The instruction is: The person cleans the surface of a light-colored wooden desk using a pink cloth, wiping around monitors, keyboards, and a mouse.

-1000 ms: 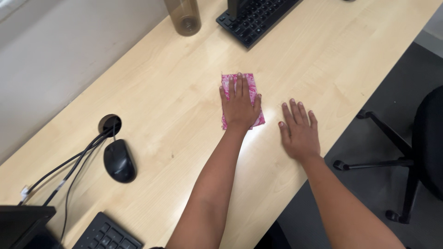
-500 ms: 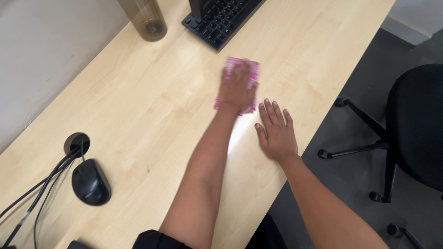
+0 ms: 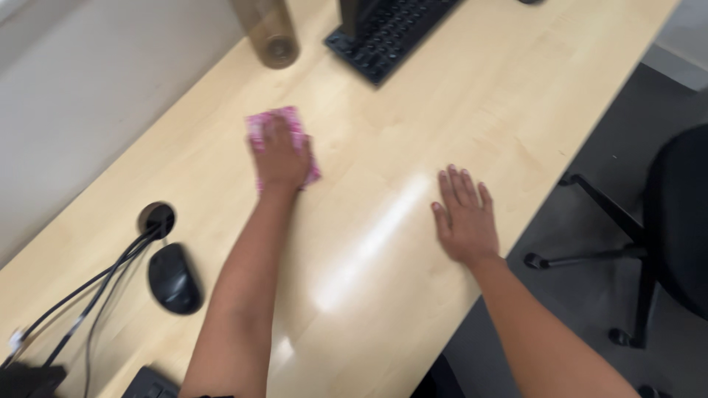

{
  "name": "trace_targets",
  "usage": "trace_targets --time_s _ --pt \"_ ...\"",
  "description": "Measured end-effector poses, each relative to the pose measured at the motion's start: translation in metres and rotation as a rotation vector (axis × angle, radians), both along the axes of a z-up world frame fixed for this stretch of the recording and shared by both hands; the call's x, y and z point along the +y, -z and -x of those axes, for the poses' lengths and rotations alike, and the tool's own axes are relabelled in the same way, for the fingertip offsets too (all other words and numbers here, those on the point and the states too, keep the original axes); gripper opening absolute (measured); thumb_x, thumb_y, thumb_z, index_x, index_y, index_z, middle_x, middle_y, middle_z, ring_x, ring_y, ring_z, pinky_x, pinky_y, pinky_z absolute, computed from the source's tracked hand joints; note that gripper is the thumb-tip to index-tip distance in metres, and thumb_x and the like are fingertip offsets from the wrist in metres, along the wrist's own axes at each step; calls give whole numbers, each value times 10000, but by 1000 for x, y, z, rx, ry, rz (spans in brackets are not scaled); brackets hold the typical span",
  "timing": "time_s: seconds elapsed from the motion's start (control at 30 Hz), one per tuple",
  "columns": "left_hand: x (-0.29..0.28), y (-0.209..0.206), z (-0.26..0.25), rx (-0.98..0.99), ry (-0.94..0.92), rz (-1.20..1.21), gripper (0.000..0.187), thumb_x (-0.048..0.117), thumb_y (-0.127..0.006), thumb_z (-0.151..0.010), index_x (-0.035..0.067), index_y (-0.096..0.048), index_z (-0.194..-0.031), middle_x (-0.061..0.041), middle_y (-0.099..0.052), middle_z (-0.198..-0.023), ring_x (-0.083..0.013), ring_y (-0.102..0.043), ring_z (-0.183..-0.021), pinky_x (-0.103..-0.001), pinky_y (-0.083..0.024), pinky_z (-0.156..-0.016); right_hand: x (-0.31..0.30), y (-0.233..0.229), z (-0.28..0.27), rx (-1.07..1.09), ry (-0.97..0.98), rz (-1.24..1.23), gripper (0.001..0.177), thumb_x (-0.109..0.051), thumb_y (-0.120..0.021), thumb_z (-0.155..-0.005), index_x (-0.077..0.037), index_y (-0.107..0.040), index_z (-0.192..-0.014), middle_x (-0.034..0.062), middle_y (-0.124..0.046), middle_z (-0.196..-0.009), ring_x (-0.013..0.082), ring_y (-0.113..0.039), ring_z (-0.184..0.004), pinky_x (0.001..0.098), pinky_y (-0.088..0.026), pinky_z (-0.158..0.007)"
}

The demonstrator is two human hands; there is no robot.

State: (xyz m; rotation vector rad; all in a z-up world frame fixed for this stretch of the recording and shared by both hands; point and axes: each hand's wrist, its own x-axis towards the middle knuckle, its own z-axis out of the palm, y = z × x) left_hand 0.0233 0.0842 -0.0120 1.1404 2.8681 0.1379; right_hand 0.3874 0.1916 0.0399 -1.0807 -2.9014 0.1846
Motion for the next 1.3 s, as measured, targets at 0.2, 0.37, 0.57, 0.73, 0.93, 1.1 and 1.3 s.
trace_targets --time_s 0.2,0.37,0.57,0.73,0.93,1.1,1.3 --pt "-8 -9 -22 -66 217 -64 815 609 -290 -1005 116 -153 -1640 -58 -110 -1728 -262 -78 -1583 -554 -32 -1258 -4 -1 -2 103 -4 2 625 -417 -274 -1053 -137 -283 -1612 85 -253 -1688 245 -183 -1562 477 -88 -1253" --pt "-10 -4 20 -89 87 -32 825 606 -275 -1018 99 -120 -1650 -61 -85 -1732 -246 -63 -1589 -534 -21 -1268 -6 -2 -2 149 -24 -11 625 -405 -311 -1050 -120 -316 -1606 98 -287 -1676 259 -207 -1557 484 -105 -1247" --pt "-93 -3 72 -89 -200 -101 832 594 -267 -1019 56 -119 -1637 -124 -94 -1716 -287 -67 -1582 -539 -27 -1247 -4 0 -2 126 -11 2 617 -403 -302 -1055 -127 -306 -1607 88 -276 -1679 251 -196 -1557 485 -99 -1247" --pt "-144 -7 34 4 -328 -141 835 594 -245 -1033 17 -189 -1635 -161 -154 -1718 -318 -106 -1600 -570 -37 -1256 -3 2 -3 111 -8 -7 619 -409 -295 -1050 -139 -295 -1607 75 -264 -1682 239 -186 -1560 477 -96 -1249" --pt "-152 -13 -44 42 -197 -61 794 560 -182 -1049 -18 -200 -1593 -179 -163 -1685 -343 -104 -1556 -568 -54 -1223 -1 7 -4 111 -7 -16 625 -416 -289 -1043 -149 -288 -1608 68 -259 -1681 231 -185 -1554 470 -93 -1247" --pt "-133 -23 -122 -8 -2 6 778 551 -196 -1037 4 -227 -1590 -180 -189 -1684 -322 -117 -1566 -566 -61 -1237 1 11 -4 91 -2 -34 629 -427 -288 -1042 -156 -283 -1610 63 -259 -1679 227 -185 -1554 466 -99 -1246" --pt "-79 -35 -179 -39 230 -64 775 557 -227 -1031 18 -203 -1587 -156 -150 -1684 -328 -93 -1557 -589 -46 -1226 2 13 -5 108 -7 -34 628 -425 -286 -1042 -150 -277 -1606 68 -263 -1677 227 -190 -1553 465 -101 -1247"
